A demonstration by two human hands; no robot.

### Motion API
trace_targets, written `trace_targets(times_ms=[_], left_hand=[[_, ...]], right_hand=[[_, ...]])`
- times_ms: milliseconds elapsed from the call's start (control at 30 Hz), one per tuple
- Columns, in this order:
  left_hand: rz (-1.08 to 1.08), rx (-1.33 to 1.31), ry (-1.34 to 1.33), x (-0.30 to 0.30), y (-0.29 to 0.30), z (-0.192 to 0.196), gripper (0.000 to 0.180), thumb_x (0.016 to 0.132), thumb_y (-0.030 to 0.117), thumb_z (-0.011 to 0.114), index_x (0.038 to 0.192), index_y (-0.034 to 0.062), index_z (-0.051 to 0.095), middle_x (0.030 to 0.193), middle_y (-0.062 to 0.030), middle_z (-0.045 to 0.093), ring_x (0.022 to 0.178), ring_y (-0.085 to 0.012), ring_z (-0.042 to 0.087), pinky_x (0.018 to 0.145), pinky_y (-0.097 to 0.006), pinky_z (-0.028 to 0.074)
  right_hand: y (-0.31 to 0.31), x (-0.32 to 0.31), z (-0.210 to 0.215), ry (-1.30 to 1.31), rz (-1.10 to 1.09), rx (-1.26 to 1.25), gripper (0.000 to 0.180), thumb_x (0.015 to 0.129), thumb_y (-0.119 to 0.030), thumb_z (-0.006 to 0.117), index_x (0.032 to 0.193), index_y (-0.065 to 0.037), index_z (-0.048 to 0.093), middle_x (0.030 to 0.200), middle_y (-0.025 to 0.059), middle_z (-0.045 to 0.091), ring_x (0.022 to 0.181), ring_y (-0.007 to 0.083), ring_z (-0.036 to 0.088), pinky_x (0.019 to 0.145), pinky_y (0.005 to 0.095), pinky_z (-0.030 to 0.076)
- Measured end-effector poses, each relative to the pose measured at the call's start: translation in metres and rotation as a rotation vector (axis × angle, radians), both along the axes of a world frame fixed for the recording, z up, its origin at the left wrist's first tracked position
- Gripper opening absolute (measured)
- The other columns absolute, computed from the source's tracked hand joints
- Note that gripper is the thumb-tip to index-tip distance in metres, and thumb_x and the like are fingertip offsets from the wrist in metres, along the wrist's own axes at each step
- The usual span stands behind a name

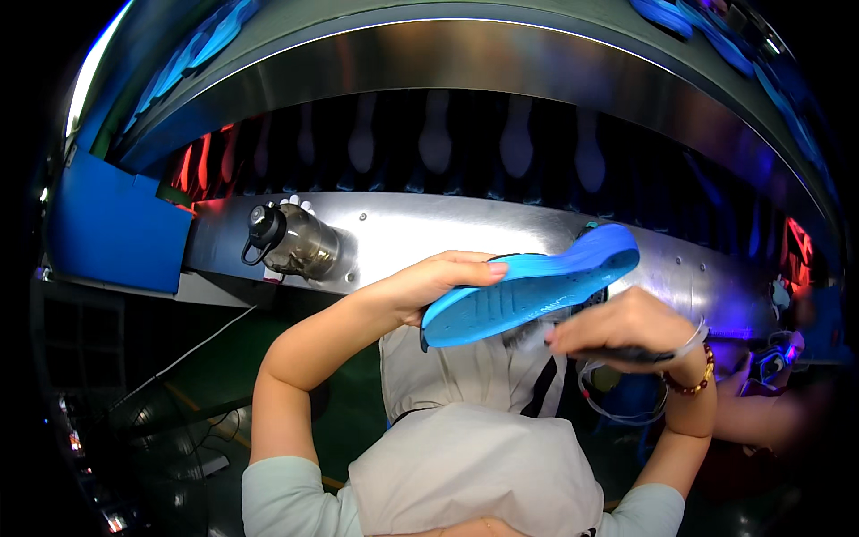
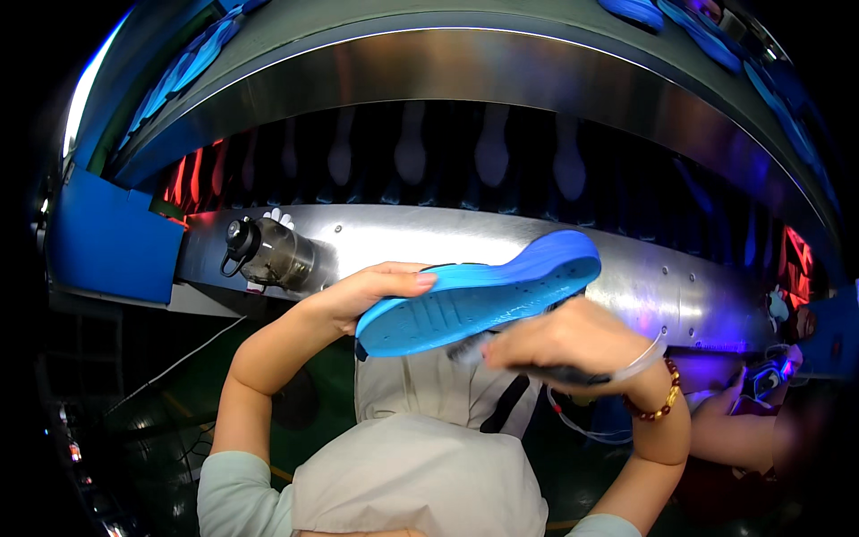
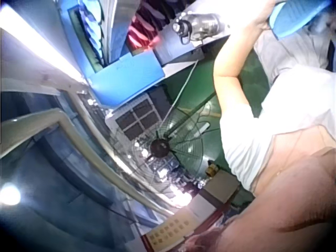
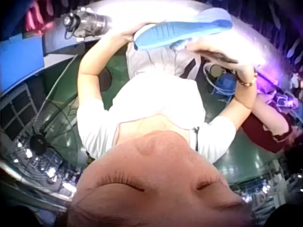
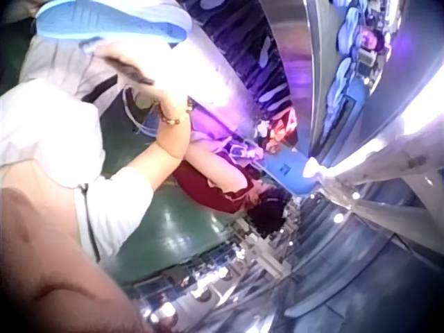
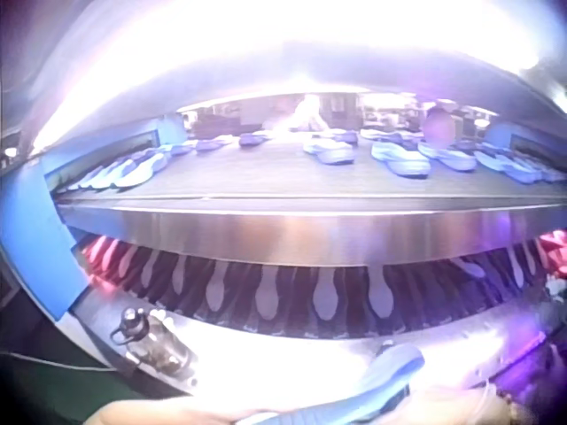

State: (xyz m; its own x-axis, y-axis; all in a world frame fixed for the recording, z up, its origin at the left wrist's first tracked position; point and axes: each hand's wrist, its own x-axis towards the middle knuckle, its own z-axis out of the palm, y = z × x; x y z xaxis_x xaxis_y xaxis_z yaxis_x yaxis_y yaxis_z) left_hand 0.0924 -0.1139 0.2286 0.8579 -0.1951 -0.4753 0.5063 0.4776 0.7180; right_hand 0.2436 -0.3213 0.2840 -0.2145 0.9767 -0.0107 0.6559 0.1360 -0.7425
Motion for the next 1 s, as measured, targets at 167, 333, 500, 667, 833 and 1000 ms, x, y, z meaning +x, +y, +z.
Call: trace_targets(times_ms=[167, 333, 500, 667, 833, 1000], left_hand=[[0.003, 0.134, -0.029, -0.004, 0.004, -0.003, 0.055, 0.083, 0.033, 0.056, 0.123, -0.0039, 0.045, 0.111, -0.0186, 0.055, 0.093, -0.0208, 0.059, 0.078, -0.029, 0.049], [0.142, -0.195, -0.077, -0.004, -0.003, -0.022, 0.055, 0.088, 0.033, 0.047, 0.130, -0.0009, 0.033, 0.118, -0.0204, 0.049, 0.104, -0.0259, 0.054, 0.087, -0.037, 0.047], [0.285, -0.416, -0.074, 0.004, -0.018, -0.040, 0.055, 0.088, 0.033, 0.043, 0.132, 0.0028, 0.031, 0.123, -0.0216, 0.044, 0.107, -0.0339, 0.051, 0.087, -0.051, 0.045], [0.268, -0.472, -0.142, 0.002, -0.014, -0.058, 0.056, 0.087, 0.033, 0.046, 0.132, 0.0032, 0.031, 0.124, -0.0218, 0.043, 0.107, -0.0355, 0.051, 0.085, -0.054, 0.045], [0.369, -0.436, -0.131, 0.002, -0.004, -0.072, 0.054, 0.086, 0.027, 0.051, 0.130, 0.0006, 0.033, 0.115, -0.0182, 0.052, 0.098, -0.0253, 0.057, 0.083, -0.038, 0.049], [0.488, 0.004, -0.589, -0.031, 0.039, 0.010, 0.063, 0.085, 0.038, 0.044, 0.130, -0.0035, 0.032, 0.124, -0.0209, 0.045, 0.106, -0.0325, 0.052, 0.091, -0.045, 0.042]], right_hand=[[-0.007, 0.021, -0.013, -0.071, -0.092, 0.017, 0.024, 0.068, -0.003, 0.067, 0.092, -0.003, 0.065, 0.094, 0.0123, 0.065, 0.085, 0.0246, 0.064, 0.073, 0.0295, 0.051], [-0.009, 0.009, -0.017, 0.370, -0.291, 0.087, 0.026, 0.071, -0.006, 0.068, 0.097, 0.000, 0.064, 0.098, 0.0142, 0.064, 0.088, 0.0210, 0.063, 0.079, 0.0271, 0.049], [0.001, 0.023, -0.059, 0.625, -0.670, 0.048, 0.016, 0.077, -0.005, 0.062, 0.093, -0.002, 0.066, 0.080, 0.0060, 0.066, 0.052, 0.0060, 0.054, 0.047, 0.0164, 0.043], [0.009, 0.038, -0.092, 0.500, -1.159, 0.533, 0.015, 0.081, -0.007, 0.059, 0.093, 0.001, 0.064, 0.073, 0.0040, 0.062, 0.045, 0.0035, 0.047, 0.040, 0.0169, 0.037], [-0.005, -0.027, -0.103, 0.436, -1.096, 0.245, 0.018, 0.073, -0.002, 0.064, 0.090, 0.005, 0.062, 0.075, 0.0113, 0.064, 0.048, 0.0097, 0.055, 0.045, 0.0188, 0.041], [-0.046, -0.013, -0.122, 1.309, -0.754, 0.646, 0.023, 0.083, -0.012, 0.056, 0.096, 0.006, 0.054, 0.099, 0.0270, 0.058, 0.039, 0.0086, 0.043, 0.040, 0.0185, 0.037]])
